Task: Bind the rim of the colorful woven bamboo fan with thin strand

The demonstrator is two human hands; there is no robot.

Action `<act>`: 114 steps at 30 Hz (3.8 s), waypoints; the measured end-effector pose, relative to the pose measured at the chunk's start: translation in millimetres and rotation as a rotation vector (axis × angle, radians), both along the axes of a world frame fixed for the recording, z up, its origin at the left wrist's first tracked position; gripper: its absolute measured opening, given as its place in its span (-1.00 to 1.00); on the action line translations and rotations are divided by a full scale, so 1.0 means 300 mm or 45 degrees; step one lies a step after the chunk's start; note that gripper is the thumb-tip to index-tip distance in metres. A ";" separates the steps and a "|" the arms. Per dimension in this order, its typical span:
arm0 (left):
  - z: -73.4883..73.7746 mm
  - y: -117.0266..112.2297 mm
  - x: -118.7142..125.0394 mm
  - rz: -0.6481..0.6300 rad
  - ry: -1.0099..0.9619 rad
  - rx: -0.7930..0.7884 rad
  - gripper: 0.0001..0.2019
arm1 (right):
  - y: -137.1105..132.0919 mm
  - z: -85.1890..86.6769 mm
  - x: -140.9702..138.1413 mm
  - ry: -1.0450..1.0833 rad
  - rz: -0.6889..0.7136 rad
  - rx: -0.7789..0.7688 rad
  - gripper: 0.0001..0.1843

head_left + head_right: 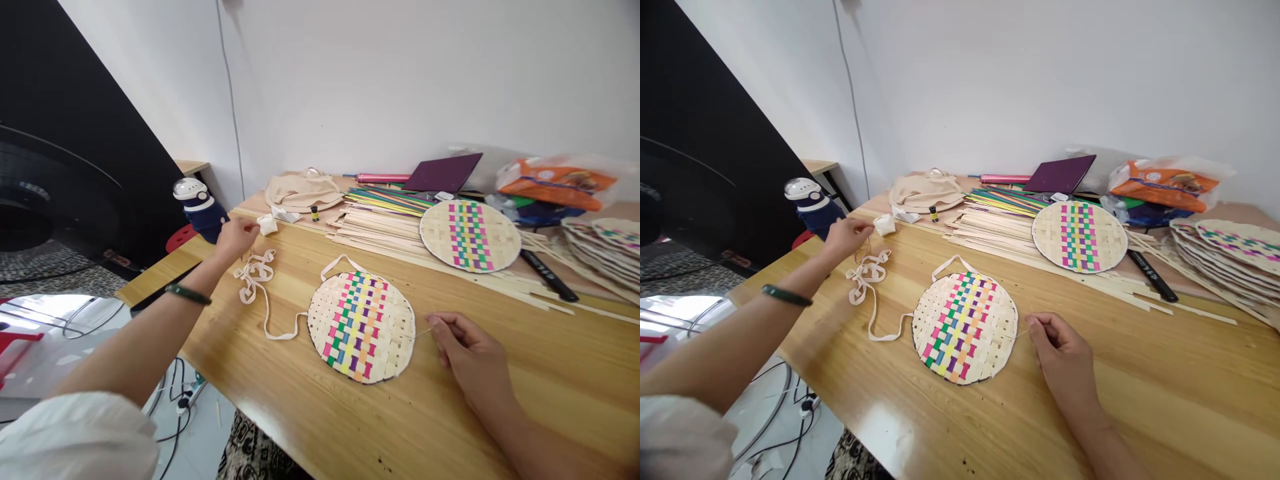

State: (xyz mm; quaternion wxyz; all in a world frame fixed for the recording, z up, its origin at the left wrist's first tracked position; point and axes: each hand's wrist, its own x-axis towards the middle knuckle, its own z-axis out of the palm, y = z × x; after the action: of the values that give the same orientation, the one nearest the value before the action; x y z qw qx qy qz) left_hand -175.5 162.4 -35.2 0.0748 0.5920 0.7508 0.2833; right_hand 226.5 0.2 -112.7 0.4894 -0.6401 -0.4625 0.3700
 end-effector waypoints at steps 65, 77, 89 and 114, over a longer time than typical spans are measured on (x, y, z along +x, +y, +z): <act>-0.140 -0.397 0.819 -0.798 -1.788 -0.622 -0.83 | -0.029 0.070 -0.014 0.497 0.217 0.130 -0.64; -0.114 -0.397 0.807 -0.744 -1.401 -0.110 -0.81 | -0.032 0.061 -0.024 -0.214 0.259 0.176 -0.75; -0.057 -0.244 0.671 -0.246 -1.852 0.288 -0.91 | -0.018 0.046 0.004 -0.569 0.155 0.169 -0.82; -0.024 -0.236 0.623 -0.309 -1.648 0.438 -0.92 | -0.003 0.025 0.025 -0.605 0.079 0.218 -0.82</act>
State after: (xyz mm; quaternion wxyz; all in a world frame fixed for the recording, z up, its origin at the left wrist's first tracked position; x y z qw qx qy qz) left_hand 11.4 91.5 -42.2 0.4450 0.3869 0.4272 0.6854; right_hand 233.8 -0.6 -105.2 0.4077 -0.6508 -0.6137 0.1834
